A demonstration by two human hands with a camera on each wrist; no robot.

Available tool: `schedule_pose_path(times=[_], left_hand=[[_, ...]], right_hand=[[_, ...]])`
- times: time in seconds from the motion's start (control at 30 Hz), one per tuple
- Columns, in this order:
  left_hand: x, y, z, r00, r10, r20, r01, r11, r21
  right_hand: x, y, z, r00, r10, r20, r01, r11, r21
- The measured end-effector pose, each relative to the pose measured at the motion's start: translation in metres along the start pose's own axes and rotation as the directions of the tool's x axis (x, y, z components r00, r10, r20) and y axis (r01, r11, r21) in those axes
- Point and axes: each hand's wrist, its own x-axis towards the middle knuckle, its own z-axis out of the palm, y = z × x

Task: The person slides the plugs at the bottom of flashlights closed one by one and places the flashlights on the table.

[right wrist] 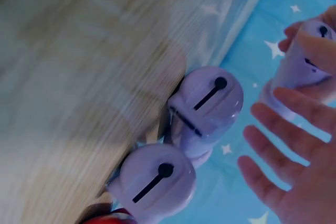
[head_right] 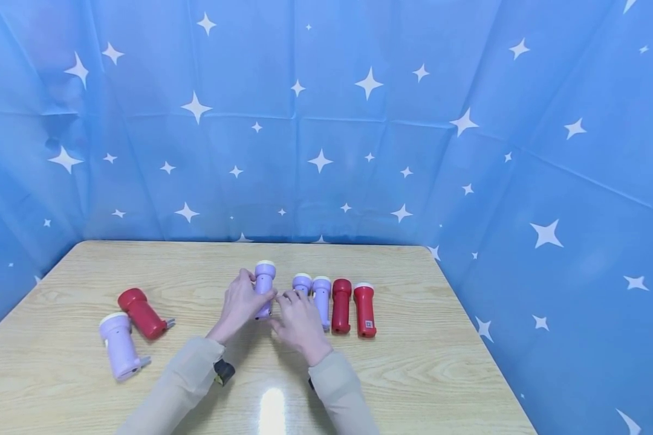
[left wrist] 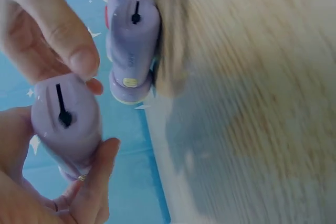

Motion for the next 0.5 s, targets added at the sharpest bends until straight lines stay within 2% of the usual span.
schedule_pose_path(times=[0.17, 0.27, 0.5], left_hand=[[0.005, -0.002, 0.008, 0.999, -0.022, 0.049, 0.018, 0.997, 0.075], [0.007, -0.003, 0.013, 0.997, -0.018, 0.073, 0.009, 0.993, 0.118], [0.01, -0.001, 0.025, 0.993, -0.025, 0.115, 0.004, 0.984, 0.176]], right_hand=[[-0.003, 0.007, 0.0, 0.994, 0.069, 0.088, -0.071, 0.997, 0.015], [-0.006, 0.01, -0.001, 0.986, 0.1, 0.133, -0.104, 0.994, 0.017], [-0.009, 0.015, -0.002, 0.968, 0.15, 0.199, -0.151, 0.988, -0.009]])
